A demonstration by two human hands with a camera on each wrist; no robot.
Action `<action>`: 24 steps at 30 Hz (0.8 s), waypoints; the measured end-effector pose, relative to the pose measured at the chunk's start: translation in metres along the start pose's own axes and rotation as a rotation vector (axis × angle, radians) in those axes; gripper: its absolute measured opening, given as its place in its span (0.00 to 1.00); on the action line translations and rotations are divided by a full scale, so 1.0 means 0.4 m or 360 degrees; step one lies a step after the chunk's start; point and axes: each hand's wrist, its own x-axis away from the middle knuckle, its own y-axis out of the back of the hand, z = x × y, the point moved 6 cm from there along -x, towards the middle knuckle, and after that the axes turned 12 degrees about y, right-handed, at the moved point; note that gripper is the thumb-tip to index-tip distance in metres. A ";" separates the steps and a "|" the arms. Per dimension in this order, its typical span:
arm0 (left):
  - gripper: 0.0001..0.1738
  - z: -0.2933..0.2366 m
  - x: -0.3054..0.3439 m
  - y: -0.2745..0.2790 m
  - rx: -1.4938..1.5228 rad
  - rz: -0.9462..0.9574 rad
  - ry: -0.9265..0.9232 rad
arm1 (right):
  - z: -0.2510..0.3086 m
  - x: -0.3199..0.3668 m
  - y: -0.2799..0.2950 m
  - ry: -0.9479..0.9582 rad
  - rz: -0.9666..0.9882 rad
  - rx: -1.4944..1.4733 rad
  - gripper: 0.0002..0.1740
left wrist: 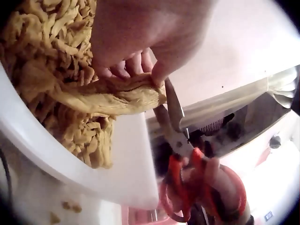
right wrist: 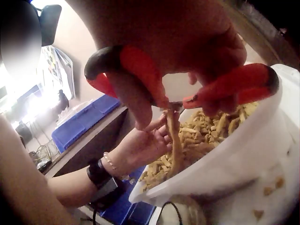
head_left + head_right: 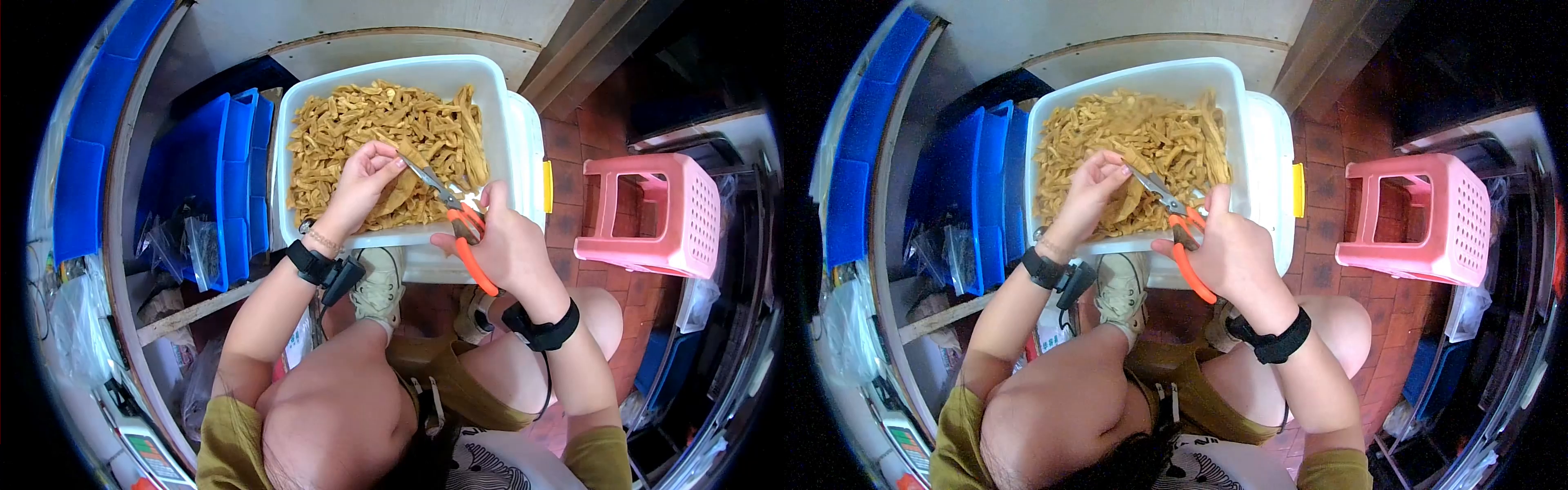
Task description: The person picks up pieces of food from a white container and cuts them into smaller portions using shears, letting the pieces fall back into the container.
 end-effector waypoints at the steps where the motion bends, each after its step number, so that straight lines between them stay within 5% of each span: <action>1: 0.06 0.003 -0.001 -0.003 -0.0001 0.0029 0.0000 | -0.002 -0.001 -0.003 0.0000 0.0001 0.0000 0.40; 8: 0.08 -0.004 0.008 -0.008 0.0062 0.0013 0.0023 | -0.004 -0.005 -0.004 -0.0006 -0.0006 -0.0057 0.41; 10: 0.12 0.037 0.002 -0.007 -0.0134 0.0152 0.0374 | -0.006 -0.007 -0.003 -0.0023 0.0017 -0.0069 0.41; 24: 0.17 -0.016 0.028 -0.054 -0.0692 0.0280 0.0150 | 0.012 -0.004 0.001 0.0003 0.0017 -0.0109 0.39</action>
